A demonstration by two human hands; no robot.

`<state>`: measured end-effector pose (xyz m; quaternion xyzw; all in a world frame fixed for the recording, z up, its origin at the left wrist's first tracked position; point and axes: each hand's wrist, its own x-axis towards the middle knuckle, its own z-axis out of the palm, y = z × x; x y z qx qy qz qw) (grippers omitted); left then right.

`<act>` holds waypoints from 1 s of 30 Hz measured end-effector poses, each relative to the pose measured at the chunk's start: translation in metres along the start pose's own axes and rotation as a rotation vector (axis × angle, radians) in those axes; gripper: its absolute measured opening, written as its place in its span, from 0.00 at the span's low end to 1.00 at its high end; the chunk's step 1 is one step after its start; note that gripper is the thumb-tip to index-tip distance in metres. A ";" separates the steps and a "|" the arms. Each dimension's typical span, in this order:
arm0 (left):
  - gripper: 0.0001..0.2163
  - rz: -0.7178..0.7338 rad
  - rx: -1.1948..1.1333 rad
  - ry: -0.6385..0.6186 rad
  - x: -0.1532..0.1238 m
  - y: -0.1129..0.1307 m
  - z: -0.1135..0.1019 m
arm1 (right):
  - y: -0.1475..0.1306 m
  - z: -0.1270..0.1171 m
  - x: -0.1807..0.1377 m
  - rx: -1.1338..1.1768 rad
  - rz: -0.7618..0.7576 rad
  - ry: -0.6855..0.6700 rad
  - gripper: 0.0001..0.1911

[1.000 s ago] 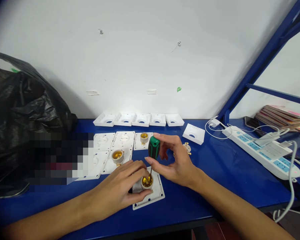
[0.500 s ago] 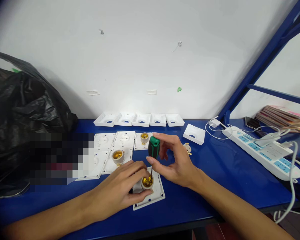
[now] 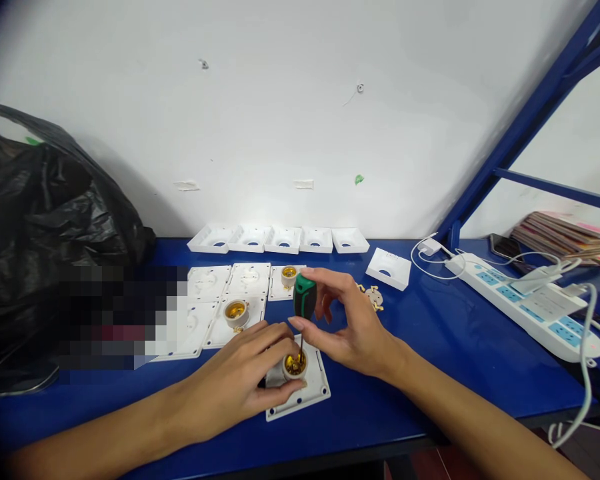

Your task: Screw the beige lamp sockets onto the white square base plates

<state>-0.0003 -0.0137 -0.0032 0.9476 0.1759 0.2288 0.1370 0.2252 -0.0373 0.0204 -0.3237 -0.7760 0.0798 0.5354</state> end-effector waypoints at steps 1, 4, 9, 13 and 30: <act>0.09 0.000 -0.003 -0.003 0.000 0.000 0.000 | 0.000 0.000 0.000 0.002 -0.002 -0.005 0.37; 0.10 -0.009 -0.010 -0.017 0.000 0.001 0.000 | -0.001 -0.001 0.001 0.007 -0.007 -0.032 0.37; 0.11 -0.006 -0.003 -0.021 0.000 0.001 0.000 | -0.001 0.000 0.000 -0.015 -0.035 0.005 0.39; 0.09 -0.002 0.001 -0.018 0.000 0.000 0.000 | 0.002 0.002 -0.001 -0.022 -0.043 0.039 0.38; 0.08 0.016 0.006 -0.022 0.000 0.001 -0.001 | 0.002 0.002 -0.001 -0.044 -0.057 0.038 0.37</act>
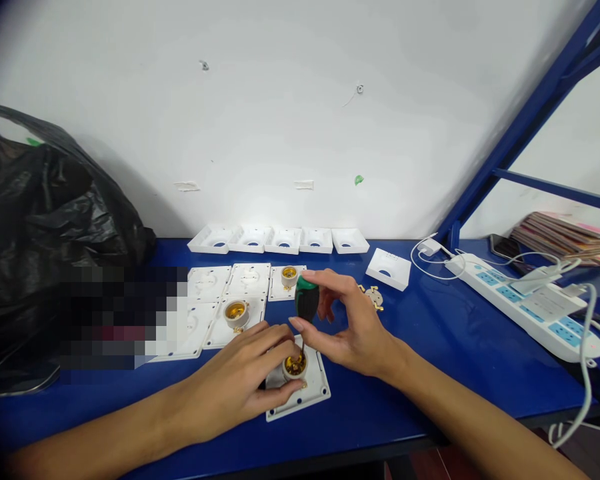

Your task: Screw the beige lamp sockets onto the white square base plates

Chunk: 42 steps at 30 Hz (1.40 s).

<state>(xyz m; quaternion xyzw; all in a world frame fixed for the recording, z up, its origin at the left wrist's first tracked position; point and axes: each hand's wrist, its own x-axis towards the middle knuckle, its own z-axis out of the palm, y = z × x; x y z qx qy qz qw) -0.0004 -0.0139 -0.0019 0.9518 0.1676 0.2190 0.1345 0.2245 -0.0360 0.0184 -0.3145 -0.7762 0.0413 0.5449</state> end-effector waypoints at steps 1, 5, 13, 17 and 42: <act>0.08 0.000 -0.001 -0.004 0.000 0.000 0.000 | 0.000 0.000 0.000 0.003 0.000 -0.001 0.37; 0.08 -0.003 -0.005 -0.013 0.000 0.001 0.000 | 0.000 0.000 -0.001 0.005 0.006 0.004 0.37; 0.08 0.000 0.000 0.005 0.000 0.000 0.000 | 0.000 0.000 0.000 -0.013 0.008 0.010 0.36; 0.08 -0.001 0.001 -0.003 0.000 0.000 0.000 | -0.001 0.000 -0.001 -0.010 0.016 0.003 0.36; 0.12 0.000 0.001 -0.002 0.000 0.000 0.000 | 0.002 0.001 -0.003 0.005 -0.022 0.093 0.41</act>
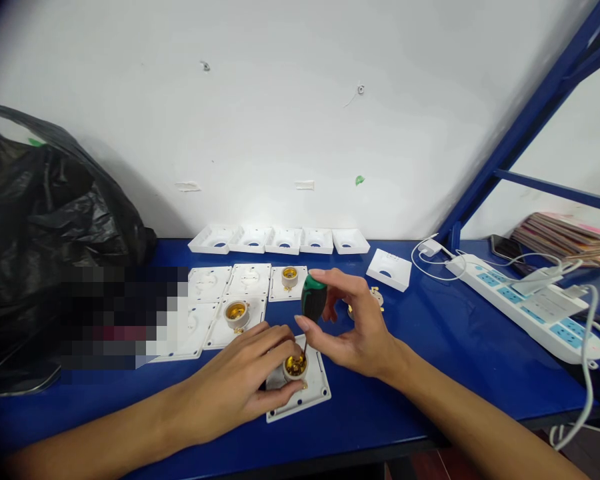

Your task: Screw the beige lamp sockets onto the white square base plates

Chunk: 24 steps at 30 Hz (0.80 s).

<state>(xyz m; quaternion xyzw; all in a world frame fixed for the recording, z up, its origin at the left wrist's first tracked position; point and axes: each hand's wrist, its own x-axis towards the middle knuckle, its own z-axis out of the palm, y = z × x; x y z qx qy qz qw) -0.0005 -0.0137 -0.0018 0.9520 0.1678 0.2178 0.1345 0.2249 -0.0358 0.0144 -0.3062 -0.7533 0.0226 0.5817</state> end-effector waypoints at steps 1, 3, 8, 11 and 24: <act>0.12 0.001 -0.002 -0.002 0.000 0.000 0.000 | 0.000 0.000 0.000 0.002 -0.002 0.004 0.41; 0.12 0.001 -0.010 -0.009 0.000 0.001 -0.001 | 0.001 0.000 0.000 0.004 -0.004 0.007 0.41; 0.13 -0.032 -0.040 -0.029 0.000 0.003 -0.004 | 0.000 -0.001 0.000 0.009 -0.002 -0.020 0.41; 0.14 -0.053 -0.078 -0.055 0.000 0.002 -0.003 | -0.002 -0.001 0.002 0.002 -0.018 -0.049 0.40; 0.19 -0.046 -0.070 -0.071 -0.001 0.003 -0.002 | -0.003 0.000 0.002 0.026 0.003 -0.072 0.40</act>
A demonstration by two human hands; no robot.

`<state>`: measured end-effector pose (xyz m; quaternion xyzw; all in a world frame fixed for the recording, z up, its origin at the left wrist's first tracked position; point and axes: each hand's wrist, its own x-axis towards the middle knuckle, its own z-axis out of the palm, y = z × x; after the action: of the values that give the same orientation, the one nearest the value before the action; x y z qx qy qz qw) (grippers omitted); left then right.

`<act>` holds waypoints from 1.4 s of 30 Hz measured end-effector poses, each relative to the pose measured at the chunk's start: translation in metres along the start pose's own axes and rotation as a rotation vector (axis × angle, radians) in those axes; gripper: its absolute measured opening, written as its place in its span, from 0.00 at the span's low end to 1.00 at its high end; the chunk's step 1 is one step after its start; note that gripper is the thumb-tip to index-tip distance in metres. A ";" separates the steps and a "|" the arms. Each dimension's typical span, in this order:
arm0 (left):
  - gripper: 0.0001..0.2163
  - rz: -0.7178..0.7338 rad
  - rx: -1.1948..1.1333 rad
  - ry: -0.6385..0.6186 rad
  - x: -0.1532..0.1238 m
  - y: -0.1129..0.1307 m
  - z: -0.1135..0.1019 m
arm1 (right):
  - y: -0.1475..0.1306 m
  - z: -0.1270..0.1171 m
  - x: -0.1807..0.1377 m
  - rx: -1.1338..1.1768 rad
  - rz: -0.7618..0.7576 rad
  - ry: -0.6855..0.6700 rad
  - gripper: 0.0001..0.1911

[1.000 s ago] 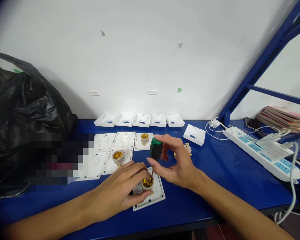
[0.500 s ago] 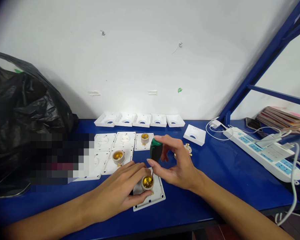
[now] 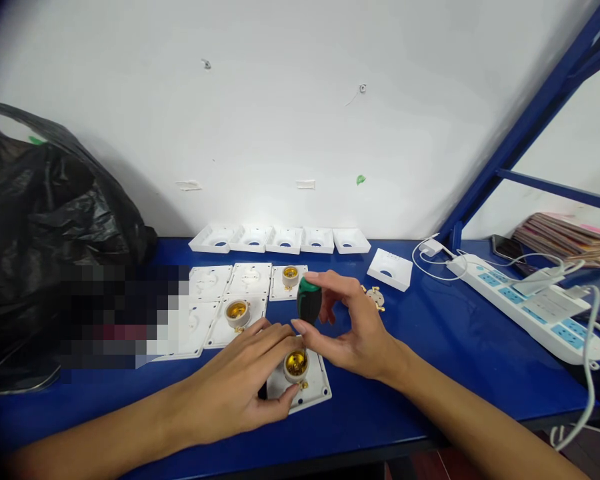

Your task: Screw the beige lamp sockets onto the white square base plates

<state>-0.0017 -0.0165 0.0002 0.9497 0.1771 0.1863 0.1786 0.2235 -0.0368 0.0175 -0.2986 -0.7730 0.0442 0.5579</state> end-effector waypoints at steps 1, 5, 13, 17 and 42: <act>0.17 0.000 0.005 0.000 0.000 0.000 0.000 | 0.000 0.000 0.000 -0.004 -0.008 -0.012 0.40; 0.14 -0.002 0.006 -0.001 0.001 -0.002 0.001 | 0.001 0.000 0.000 -0.004 -0.034 -0.006 0.41; 0.12 -0.026 -0.014 0.004 0.001 -0.001 -0.001 | 0.002 0.000 -0.004 -0.017 -0.033 0.073 0.42; 0.13 -0.037 -0.005 0.019 0.001 0.000 -0.001 | 0.001 0.001 -0.002 -0.013 -0.022 0.084 0.41; 0.15 -0.084 -0.039 -0.008 0.000 -0.002 -0.001 | 0.001 0.001 -0.001 0.000 -0.019 -0.004 0.38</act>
<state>-0.0023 -0.0144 0.0001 0.9386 0.2123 0.1782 0.2056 0.2231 -0.0360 0.0154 -0.2911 -0.7771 0.0393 0.5566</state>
